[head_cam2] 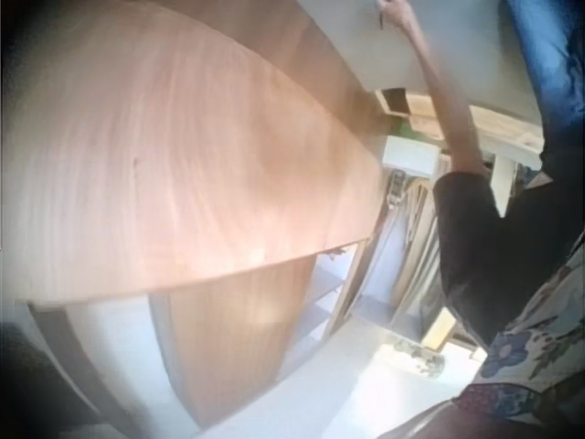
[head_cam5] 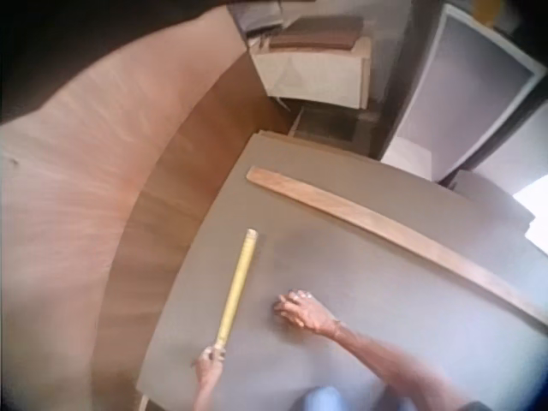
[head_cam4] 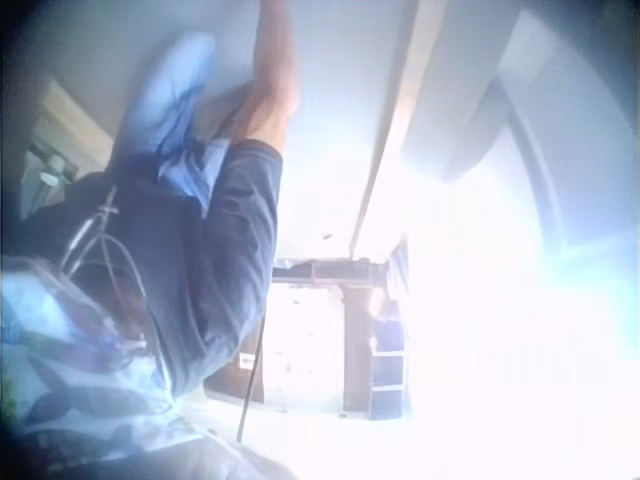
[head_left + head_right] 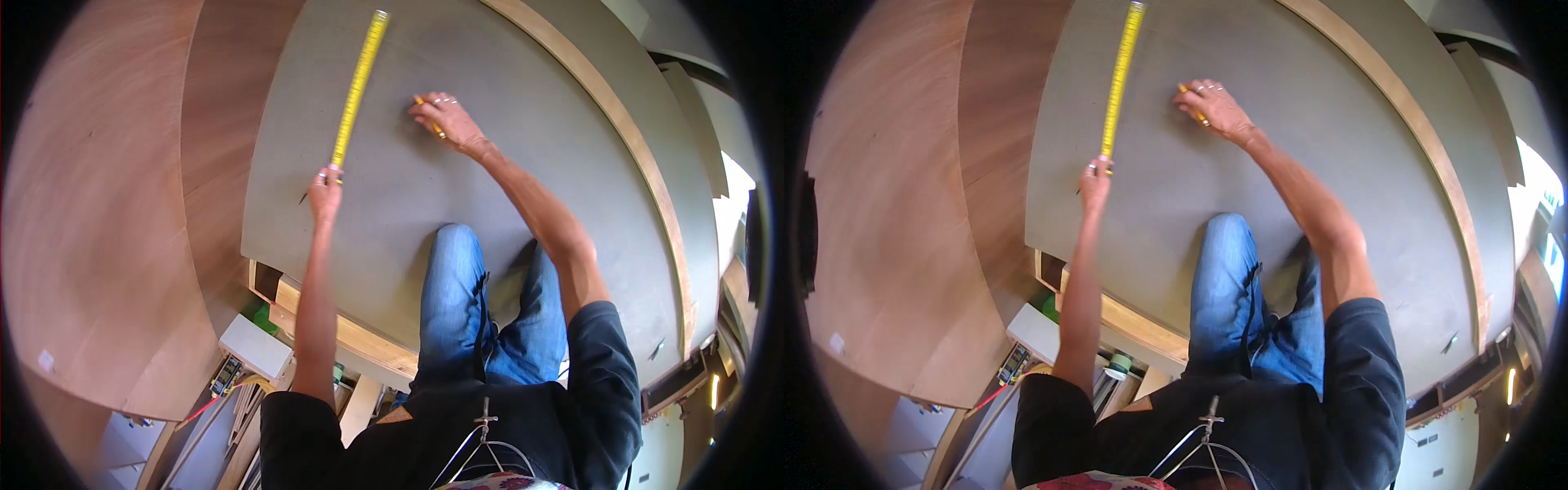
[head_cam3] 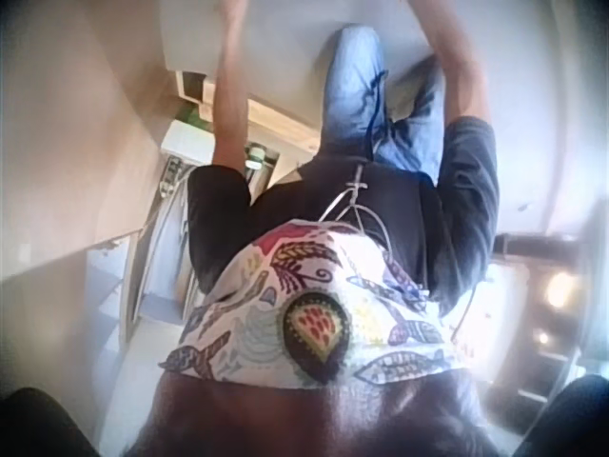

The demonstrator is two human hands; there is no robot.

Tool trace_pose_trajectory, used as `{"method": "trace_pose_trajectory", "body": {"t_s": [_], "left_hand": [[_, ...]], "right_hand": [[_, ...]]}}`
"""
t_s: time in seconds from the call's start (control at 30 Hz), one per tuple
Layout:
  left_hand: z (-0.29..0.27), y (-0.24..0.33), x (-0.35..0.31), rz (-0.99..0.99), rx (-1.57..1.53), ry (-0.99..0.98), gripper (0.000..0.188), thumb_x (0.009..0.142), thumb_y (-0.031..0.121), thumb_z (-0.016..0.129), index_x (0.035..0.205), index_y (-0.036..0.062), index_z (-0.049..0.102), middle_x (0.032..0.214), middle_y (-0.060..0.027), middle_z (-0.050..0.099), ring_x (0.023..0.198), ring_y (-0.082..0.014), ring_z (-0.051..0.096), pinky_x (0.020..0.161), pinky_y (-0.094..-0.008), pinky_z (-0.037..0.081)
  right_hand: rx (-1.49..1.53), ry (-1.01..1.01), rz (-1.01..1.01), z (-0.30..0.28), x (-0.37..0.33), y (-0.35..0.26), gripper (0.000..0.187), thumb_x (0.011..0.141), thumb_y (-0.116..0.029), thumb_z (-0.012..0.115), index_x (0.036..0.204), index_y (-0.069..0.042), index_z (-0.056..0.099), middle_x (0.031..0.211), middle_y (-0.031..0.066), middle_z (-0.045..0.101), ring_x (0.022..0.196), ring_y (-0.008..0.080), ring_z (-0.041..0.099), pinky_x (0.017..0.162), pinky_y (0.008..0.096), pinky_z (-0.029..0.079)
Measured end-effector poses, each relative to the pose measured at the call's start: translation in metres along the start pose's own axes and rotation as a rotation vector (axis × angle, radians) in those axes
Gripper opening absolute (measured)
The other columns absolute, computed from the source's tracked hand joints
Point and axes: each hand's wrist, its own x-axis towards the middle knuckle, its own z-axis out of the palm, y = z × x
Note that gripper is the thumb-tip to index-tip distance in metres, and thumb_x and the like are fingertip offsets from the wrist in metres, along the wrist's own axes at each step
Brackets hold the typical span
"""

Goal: The person uses a knife to cut a section of insulation material against a wood guide, then uses a tape measure and pencil to mark the material for further cuts.

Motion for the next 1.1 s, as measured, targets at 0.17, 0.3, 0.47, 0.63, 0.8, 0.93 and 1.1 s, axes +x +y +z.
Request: {"method": "trace_pose_trajectory", "body": {"t_s": [0.17, 0.3, 0.47, 0.63, 0.8, 0.93, 1.1], "left_hand": [[0.066, -0.013, -0.124, -0.036, -0.084, -0.099, 0.048, 0.097, 0.05, 0.049, 0.091, 0.0079, 0.071, 0.068, -0.0091, 0.064, 0.065, -0.0202, 0.06, 0.063, -0.0373, 0.046], [0.104, -0.051, -0.219, -0.083, -0.217, -0.044, 0.048, 0.095, 0.052, 0.049, 0.094, 0.0097, 0.072, 0.075, -0.0106, 0.068, 0.071, -0.0227, 0.065, 0.067, -0.0383, 0.049], [0.133, -0.12, -0.319, -0.164, -0.275, 0.038, 0.048, 0.094, 0.051, 0.051, 0.095, 0.0084, 0.073, 0.08, -0.0123, 0.07, 0.075, -0.0241, 0.067, 0.071, -0.0386, 0.051], [0.156, -0.194, -0.373, -0.186, -0.303, 0.055, 0.047, 0.095, 0.05, 0.05, 0.094, 0.0087, 0.073, 0.082, -0.0116, 0.069, 0.073, -0.0239, 0.065, 0.071, -0.0383, 0.05], [0.166, -0.192, -0.368, -0.233, -0.621, -0.096, 0.041, 0.099, 0.041, 0.05, 0.098, 0.005, 0.07, 0.081, -0.006, 0.066, 0.069, -0.0165, 0.06, 0.065, -0.0333, 0.049], [0.156, -0.154, -0.36, -0.021, -0.663, -0.175, 0.037, 0.102, 0.036, 0.047, 0.101, 0.0051, 0.066, 0.079, -0.0023, 0.06, 0.071, -0.014, 0.057, 0.063, -0.0321, 0.048], [0.131, -0.053, -0.348, 0.364, -0.514, -0.137, 0.036, 0.102, 0.036, 0.045, 0.095, 0.0054, 0.062, 0.078, -0.0007, 0.056, 0.069, -0.0117, 0.053, 0.06, -0.0317, 0.044]], "right_hand": [[-0.031, 0.205, 0.13, -0.09, -0.122, 0.003, 0.018, 0.095, -0.015, 0.058, 0.112, -0.008, 0.059, 0.11, 0.0143, 0.062, 0.102, 0.0366, 0.059, 0.088, 0.0453, 0.048], [-0.2, 0.343, 0.437, -0.165, -0.29, -0.002, 0.024, 0.1, -0.016, 0.052, 0.12, -0.002, 0.055, 0.108, 0.0202, 0.061, 0.101, 0.0406, 0.059, 0.086, 0.0439, 0.049], [-0.323, 0.561, 0.765, -0.199, -0.516, -0.018, 0.027, 0.104, -0.024, 0.047, 0.115, -0.001, 0.057, 0.11, 0.0195, 0.06, 0.103, 0.0376, 0.059, 0.092, 0.0433, 0.046], [-0.251, 0.701, 1.008, -0.142, -0.681, -0.057, 0.028, 0.102, -0.026, 0.047, 0.113, -0.003, 0.058, 0.11, 0.0186, 0.061, 0.101, 0.0365, 0.059, 0.089, 0.0444, 0.046], [-0.263, 0.793, 1.279, -0.07, -0.79, -0.092, 0.023, 0.097, -0.022, 0.051, 0.109, -0.005, 0.061, 0.105, 0.0214, 0.064, 0.101, 0.0399, 0.06, 0.086, 0.0472, 0.047], [-0.256, 0.943, 1.042, -0.051, -0.82, -0.079, 0.025, 0.097, -0.027, 0.054, 0.103, -0.004, 0.058, 0.095, 0.0213, 0.063, 0.09, 0.041, 0.061, 0.08, 0.0468, 0.049], [-0.29, 0.92, 1.23, -0.042, -0.833, -0.085, 0.023, 0.097, -0.027, 0.053, 0.107, -0.007, 0.056, 0.099, 0.0216, 0.065, 0.091, 0.0425, 0.062, 0.08, 0.0493, 0.049]]}}
